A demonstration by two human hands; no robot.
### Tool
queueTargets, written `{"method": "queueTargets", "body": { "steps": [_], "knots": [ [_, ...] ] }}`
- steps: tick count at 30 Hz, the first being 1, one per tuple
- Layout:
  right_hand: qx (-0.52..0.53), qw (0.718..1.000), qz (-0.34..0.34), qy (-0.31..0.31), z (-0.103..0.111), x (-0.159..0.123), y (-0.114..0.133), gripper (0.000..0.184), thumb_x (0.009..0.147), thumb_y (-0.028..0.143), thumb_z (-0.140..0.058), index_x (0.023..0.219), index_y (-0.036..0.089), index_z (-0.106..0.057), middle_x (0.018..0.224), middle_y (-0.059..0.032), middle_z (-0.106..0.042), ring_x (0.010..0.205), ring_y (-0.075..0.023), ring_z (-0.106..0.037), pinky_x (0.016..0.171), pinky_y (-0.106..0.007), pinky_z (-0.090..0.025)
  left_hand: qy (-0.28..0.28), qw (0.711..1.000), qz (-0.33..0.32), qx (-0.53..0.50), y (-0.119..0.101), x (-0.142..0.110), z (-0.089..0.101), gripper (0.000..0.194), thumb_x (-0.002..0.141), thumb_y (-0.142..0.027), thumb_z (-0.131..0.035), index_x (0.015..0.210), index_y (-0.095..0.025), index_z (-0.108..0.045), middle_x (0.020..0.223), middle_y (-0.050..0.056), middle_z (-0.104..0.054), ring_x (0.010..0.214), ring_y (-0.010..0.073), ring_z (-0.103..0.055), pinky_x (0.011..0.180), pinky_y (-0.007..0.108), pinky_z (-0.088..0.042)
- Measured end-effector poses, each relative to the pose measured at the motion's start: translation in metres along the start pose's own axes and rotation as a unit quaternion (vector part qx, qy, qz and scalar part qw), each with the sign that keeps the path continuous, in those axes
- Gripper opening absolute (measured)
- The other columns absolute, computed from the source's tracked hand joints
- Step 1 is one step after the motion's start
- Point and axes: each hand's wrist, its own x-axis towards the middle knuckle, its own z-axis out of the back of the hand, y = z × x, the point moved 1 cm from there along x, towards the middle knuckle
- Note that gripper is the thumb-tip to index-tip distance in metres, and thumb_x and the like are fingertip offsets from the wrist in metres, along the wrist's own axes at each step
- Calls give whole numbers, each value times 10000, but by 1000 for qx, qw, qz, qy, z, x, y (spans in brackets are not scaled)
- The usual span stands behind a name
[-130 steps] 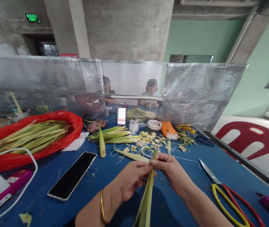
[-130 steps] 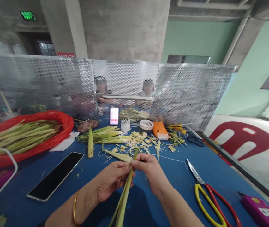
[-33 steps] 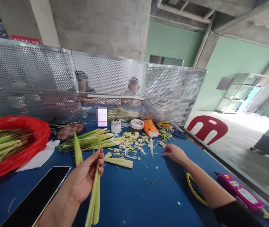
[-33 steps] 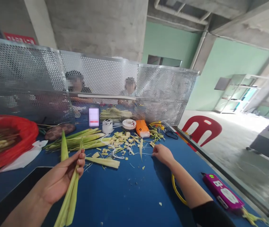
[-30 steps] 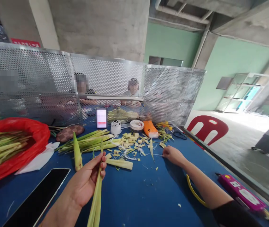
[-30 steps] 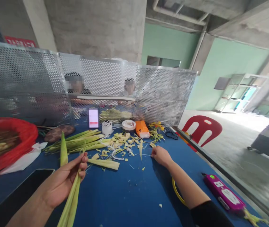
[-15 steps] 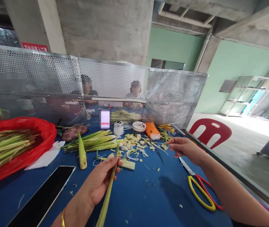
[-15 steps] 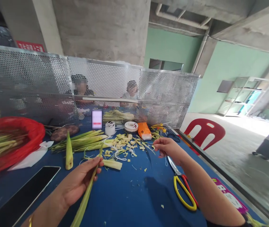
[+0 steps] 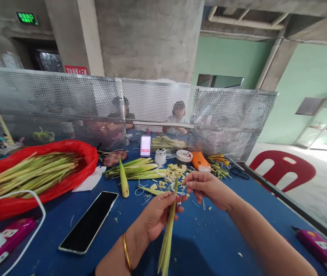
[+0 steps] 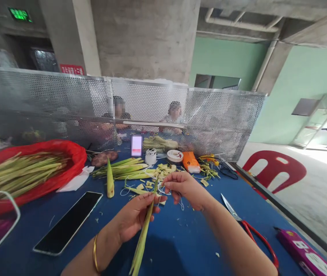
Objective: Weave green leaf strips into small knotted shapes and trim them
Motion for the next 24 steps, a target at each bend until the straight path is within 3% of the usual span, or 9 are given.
{"method": "queueTargets", "body": {
  "steps": [3,8,13,18,24],
  "knots": [
    [-2,1000,3,-29,-4,3,-7,338,651,429,-755,825,165,-634,636,30,-617,386,-42,-425,382,-199,-402,-11,1000,3,6,1,1,3,188,738,-285,-751,783,-136,-646,771,22,-679,613,107,-631,519,193,-478],
    [-77,995,-17,-63,-1,2,-28,274,722,420,-657,853,179,-652,585,56,-533,369,-40,-279,349,-201,-194,-65,997,-15,34,-1,1,2,214,684,-270,-780,742,-133,-627,641,-6,-629,536,99,-606,524,202,-481],
    [-277,954,104,-55,2,-3,-41,246,858,362,-510,777,186,-663,768,-27,-663,702,-153,-561,630,-263,-407,-127,988,-33,78,-1,3,2,222,642,-264,-793,748,-123,-658,592,-3,-625,472,88,-564,442,187,-407],
    [-365,925,104,-33,1,-14,-37,183,865,319,-551,753,200,-633,664,17,-615,624,-137,-518,581,-245,-369,-154,967,-84,185,-4,5,4,240,654,-296,-757,797,-112,-698,600,10,-645,477,95,-561,463,202,-415],
    [-417,882,212,-61,-6,-24,-28,197,915,251,-507,773,207,-637,748,-10,-638,700,-140,-574,619,-236,-390,-129,930,-93,333,-4,5,5,174,673,-271,-665,737,-122,-729,589,10,-641,469,102,-538,497,231,-431]
  ]
}}
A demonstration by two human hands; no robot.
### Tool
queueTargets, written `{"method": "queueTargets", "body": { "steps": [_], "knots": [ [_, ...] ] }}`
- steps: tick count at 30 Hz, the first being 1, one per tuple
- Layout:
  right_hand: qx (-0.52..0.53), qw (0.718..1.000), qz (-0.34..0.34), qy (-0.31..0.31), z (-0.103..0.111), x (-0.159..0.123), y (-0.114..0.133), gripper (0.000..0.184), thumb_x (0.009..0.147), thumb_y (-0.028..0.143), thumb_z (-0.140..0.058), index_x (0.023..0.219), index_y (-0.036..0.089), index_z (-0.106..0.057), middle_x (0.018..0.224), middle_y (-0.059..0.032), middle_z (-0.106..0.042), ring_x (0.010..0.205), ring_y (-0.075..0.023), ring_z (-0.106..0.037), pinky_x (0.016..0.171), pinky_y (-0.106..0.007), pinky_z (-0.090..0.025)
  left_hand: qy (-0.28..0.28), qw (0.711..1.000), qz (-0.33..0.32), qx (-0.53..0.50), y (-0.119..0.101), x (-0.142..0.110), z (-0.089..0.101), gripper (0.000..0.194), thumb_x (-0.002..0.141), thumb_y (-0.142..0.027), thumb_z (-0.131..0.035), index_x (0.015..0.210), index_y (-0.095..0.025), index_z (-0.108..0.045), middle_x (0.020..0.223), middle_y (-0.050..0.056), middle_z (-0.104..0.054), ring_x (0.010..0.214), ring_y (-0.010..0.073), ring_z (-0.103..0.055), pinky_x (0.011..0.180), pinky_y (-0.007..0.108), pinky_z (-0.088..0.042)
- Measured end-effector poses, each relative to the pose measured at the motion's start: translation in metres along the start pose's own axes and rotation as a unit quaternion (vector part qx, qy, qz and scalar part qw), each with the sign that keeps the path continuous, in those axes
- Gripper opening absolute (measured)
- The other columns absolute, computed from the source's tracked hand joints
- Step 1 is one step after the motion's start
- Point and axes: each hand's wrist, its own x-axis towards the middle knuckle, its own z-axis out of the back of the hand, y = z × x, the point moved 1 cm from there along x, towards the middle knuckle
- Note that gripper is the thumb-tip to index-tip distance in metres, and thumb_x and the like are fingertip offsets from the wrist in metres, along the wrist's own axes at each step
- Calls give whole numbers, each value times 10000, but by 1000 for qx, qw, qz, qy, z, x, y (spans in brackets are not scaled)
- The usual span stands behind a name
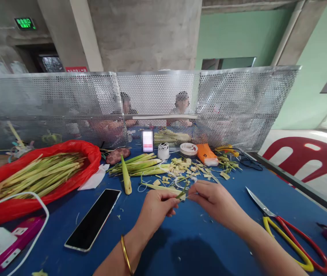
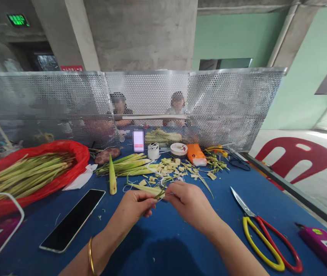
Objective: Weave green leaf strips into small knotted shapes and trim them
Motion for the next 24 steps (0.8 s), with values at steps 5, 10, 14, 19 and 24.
{"method": "queueTargets", "body": {
  "steps": [5,10,14,19,24],
  "knots": [
    [-28,999,33,-18,-6,-2,6,197,907,227,-514,782,205,-666,729,-10,-615,655,-127,-564,590,-225,-372,90,987,-33,131,-6,-13,-6,152,697,-229,-599,675,-151,-728,588,6,-645,511,123,-557,540,235,-432],
    [82,992,-95,20,-7,3,-10,178,827,239,-564,672,193,-638,643,9,-600,631,-131,-524,593,-229,-362,145,977,-83,130,-14,-20,-5,129,719,-230,-604,658,-165,-698,600,-6,-632,559,126,-566,569,220,-423],
    [274,944,-179,42,-19,9,-26,206,767,325,-588,619,184,-614,536,42,-510,501,-102,-408,508,-223,-317,74,992,-88,48,-12,-13,-2,157,740,-299,-616,690,-163,-678,601,-6,-625,559,126,-551,576,229,-434],
    [189,970,-134,-71,-47,6,-18,309,850,389,-535,621,185,-569,570,21,-517,550,-121,-448,513,-225,-327,-64,995,-72,6,-4,-2,1,203,734,-338,-597,751,-162,-695,637,3,-645,551,135,-576,560,240,-455],
    [-132,975,108,-144,-58,-12,9,270,935,184,-419,732,195,-597,623,2,-559,511,-116,-475,503,-249,-285,-99,991,-83,21,-3,-1,4,219,720,-295,-590,871,-170,-689,660,-2,-655,549,151,-596,558,252,-469]
  ]
}}
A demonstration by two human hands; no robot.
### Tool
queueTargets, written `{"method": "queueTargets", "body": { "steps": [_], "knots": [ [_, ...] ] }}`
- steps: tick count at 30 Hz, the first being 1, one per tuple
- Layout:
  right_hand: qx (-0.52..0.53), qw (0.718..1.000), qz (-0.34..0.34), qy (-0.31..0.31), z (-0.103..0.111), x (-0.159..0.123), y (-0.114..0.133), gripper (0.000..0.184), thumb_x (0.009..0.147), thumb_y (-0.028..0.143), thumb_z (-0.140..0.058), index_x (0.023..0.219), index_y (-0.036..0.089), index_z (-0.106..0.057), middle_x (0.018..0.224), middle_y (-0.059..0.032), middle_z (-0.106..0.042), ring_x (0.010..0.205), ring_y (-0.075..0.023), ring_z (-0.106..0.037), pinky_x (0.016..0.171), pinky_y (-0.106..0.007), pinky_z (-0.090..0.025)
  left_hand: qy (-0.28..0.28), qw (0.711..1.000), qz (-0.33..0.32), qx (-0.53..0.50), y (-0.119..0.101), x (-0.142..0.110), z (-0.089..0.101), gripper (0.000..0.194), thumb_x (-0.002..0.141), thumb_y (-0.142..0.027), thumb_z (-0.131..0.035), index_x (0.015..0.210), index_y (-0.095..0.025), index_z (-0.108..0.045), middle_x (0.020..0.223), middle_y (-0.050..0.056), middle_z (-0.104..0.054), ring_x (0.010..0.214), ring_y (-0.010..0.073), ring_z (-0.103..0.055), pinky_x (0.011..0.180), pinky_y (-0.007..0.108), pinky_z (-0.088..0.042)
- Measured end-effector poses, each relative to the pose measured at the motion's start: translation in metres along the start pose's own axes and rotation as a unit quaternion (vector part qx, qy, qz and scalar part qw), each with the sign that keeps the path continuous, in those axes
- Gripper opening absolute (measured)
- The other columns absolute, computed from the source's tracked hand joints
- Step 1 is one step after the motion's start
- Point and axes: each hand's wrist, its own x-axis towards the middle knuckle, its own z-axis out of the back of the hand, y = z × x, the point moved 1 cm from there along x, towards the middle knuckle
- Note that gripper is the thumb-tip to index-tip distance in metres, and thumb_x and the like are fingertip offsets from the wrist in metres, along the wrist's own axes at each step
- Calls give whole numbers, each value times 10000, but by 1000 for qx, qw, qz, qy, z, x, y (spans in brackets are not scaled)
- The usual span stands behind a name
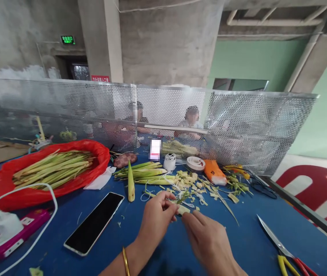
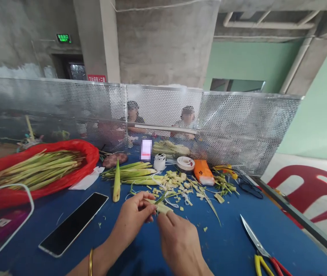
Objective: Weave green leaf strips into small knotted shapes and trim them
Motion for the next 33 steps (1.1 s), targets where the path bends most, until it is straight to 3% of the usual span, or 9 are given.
{"method": "queueTargets", "body": {
  "steps": [5,10,14,16,18,23,26,29,33],
  "knots": [
    [-93,991,95,-28,9,2,1,305,930,121,-384,759,198,-624,595,-10,-545,484,-134,-454,500,-284,-254,54,979,-80,178,-7,-8,0,170,755,-229,-547,711,-206,-709,648,8,-671,625,164,-596,600,247,-406],
    [103,987,-89,84,19,12,-19,216,888,193,-493,729,198,-640,684,-15,-603,621,-131,-537,559,-236,-332,176,944,-126,248,-12,-15,-2,163,736,-195,-592,670,-226,-737,651,6,-693,660,171,-606,622,252,-379],
    [364,862,-287,204,19,16,-38,184,739,321,-646,626,179,-613,555,32,-534,517,-99,-430,500,-218,-314,257,961,-40,95,-14,-16,-4,95,712,-214,-633,709,-192,-726,632,-5,-666,601,148,-594,600,231,-432],
    [455,780,-366,226,12,16,-43,256,694,410,-677,628,179,-587,476,72,-432,424,-69,-289,422,-210,-220,232,972,-26,38,-15,-14,-4,76,712,-222,-637,719,-178,-700,614,-12,-643,578,134,-573,595,228,-443],
    [486,747,-402,211,3,14,-43,296,689,462,-677,649,189,-570,430,103,-339,390,-63,-198,392,-214,-158,179,983,-40,9,-14,-11,-4,85,722,-243,-635,735,-174,-682,627,-11,-642,584,130,-569,604,231,-449],
    [306,909,-274,64,-13,6,-19,317,854,419,-542,635,189,-543,555,21,-504,525,-117,-437,489,-225,-323,20,999,-43,0,-4,-1,-1,162,726,-297,-627,812,-179,-698,672,9,-679,609,157,-610,619,254,-479],
    [140,982,-128,24,-12,-4,-2,272,942,282,-418,719,200,-551,636,-4,-565,558,-130,-509,531,-234,-344,-4,998,-52,32,1,1,-1,204,741,-307,-615,848,-182,-735,697,25,-703,618,172,-629,621,261,-483],
    [35,999,-25,5,-8,-9,5,270,934,173,-380,714,211,-531,624,-6,-562,519,-127,-513,517,-246,-321,-2,994,-80,76,2,-1,-2,223,776,-316,-583,839,-192,-757,716,29,-717,631,177,-637,635,261,-477],
    [-10,1000,-7,0,-3,-7,6,284,914,131,-398,660,218,-492,583,3,-538,492,-120,-505,500,-243,-306,-7,989,-96,109,1,-4,-3,240,809,-306,-546,813,-199,-761,716,23,-720,623,168,-635,649,255,-468]
  ]
}}
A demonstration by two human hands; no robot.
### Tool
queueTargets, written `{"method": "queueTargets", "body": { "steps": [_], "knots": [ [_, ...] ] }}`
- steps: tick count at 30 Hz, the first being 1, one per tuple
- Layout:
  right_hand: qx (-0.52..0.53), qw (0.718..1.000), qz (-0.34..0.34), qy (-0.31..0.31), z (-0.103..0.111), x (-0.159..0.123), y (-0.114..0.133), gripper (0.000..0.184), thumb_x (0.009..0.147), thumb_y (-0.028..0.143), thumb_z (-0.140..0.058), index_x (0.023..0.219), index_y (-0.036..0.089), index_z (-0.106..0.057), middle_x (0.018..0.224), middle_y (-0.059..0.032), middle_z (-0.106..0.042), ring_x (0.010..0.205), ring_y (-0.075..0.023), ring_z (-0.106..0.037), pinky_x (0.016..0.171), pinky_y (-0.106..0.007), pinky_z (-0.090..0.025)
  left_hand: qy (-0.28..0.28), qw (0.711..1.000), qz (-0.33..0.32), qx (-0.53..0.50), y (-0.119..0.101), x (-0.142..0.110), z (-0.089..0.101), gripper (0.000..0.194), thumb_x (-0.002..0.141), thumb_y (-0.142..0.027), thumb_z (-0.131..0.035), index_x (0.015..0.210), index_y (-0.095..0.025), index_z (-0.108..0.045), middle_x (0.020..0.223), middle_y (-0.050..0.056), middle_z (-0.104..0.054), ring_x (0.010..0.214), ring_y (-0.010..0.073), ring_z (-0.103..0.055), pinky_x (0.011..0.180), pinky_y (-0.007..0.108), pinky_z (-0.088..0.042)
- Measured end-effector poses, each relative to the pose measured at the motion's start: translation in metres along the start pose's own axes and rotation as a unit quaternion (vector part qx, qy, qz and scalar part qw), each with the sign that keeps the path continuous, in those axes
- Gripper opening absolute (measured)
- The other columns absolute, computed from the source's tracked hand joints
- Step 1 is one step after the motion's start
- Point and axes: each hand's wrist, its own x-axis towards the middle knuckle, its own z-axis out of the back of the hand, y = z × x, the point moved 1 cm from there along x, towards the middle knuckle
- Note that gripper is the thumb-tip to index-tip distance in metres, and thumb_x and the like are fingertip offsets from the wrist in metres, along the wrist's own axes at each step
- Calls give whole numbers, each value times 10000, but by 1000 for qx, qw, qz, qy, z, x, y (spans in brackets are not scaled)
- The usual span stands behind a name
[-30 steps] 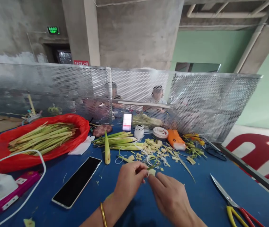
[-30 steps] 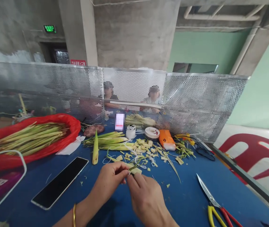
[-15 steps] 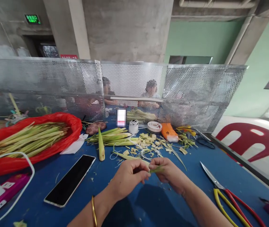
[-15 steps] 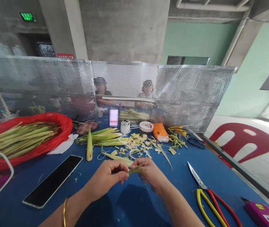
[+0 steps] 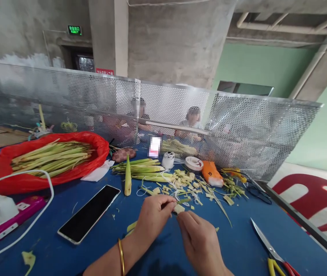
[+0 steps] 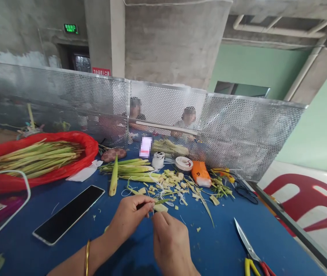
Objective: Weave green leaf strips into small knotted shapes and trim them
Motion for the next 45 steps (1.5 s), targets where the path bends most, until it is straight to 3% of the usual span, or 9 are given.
{"method": "queueTargets", "body": {
  "steps": [7,12,17,22,28,32,37,40,45],
  "knots": [
    [-35,998,48,4,5,4,-2,279,906,121,-372,718,209,-559,595,-10,-575,494,-134,-525,490,-252,-303,44,996,-47,63,-4,-3,-1,243,784,-221,-539,811,-241,-780,801,13,-750,788,188,-657,705,248,-435],
    [110,987,-103,59,16,12,-25,268,923,246,-436,703,202,-581,642,-9,-588,593,-135,-533,547,-227,-348,164,986,-27,20,-4,-6,-1,211,733,-195,-557,704,-221,-765,638,7,-699,603,156,-602,589,226,-417],
    [350,879,-282,159,17,22,-48,299,762,435,-631,610,181,-590,544,35,-498,526,-109,-406,504,-229,-304,239,964,38,-107,-10,-9,-2,147,710,-210,-597,731,-183,-740,654,19,-685,576,144,-576,585,231,-456],
    [451,776,-394,196,-1,18,-52,386,683,568,-662,626,201,-554,398,105,-293,379,-71,-186,398,-230,-148,169,975,40,-136,-12,-5,-2,113,737,-227,-576,773,-174,-669,680,3,-657,619,139,-576,627,238,-462],
    [305,920,-220,111,-19,4,-28,342,880,424,-519,631,190,-539,566,30,-444,546,-119,-407,497,-228,-315,-15,1000,-12,-10,-2,0,2,160,804,-249,-511,801,-198,-662,701,9,-672,666,159,-604,671,249,-444],
    [172,980,-95,34,-14,-3,-9,286,951,284,-428,726,197,-581,735,-23,-529,635,-140,-532,587,-239,-412,-4,1000,3,-23,1,1,1,225,808,-283,-512,881,-199,-708,738,25,-704,694,175,-632,682,257,-451],
    [271,963,-5,2,-4,3,-2,192,955,170,-414,872,214,-582,1073,-101,-588,935,-179,-605,792,-263,-494,28,997,30,-59,3,2,-2,207,750,-240,-509,788,-172,-701,696,29,-689,660,176,-621,628,255,-444],
    [351,936,-34,12,-2,6,-1,184,964,164,-407,841,220,-532,947,-66,-602,878,-168,-593,775,-265,-500,22,993,51,-100,6,3,-4,198,736,-265,-519,768,-160,-684,679,28,-675,635,174,-613,601,255,-451],
    [304,952,28,34,-8,3,3,191,949,112,-392,830,217,-498,864,-48,-566,782,-159,-553,706,-268,-474,2,998,38,-50,9,3,-5,222,742,-269,-511,769,-163,-704,676,29,-682,643,180,-611,641,276,-444]
  ]
}}
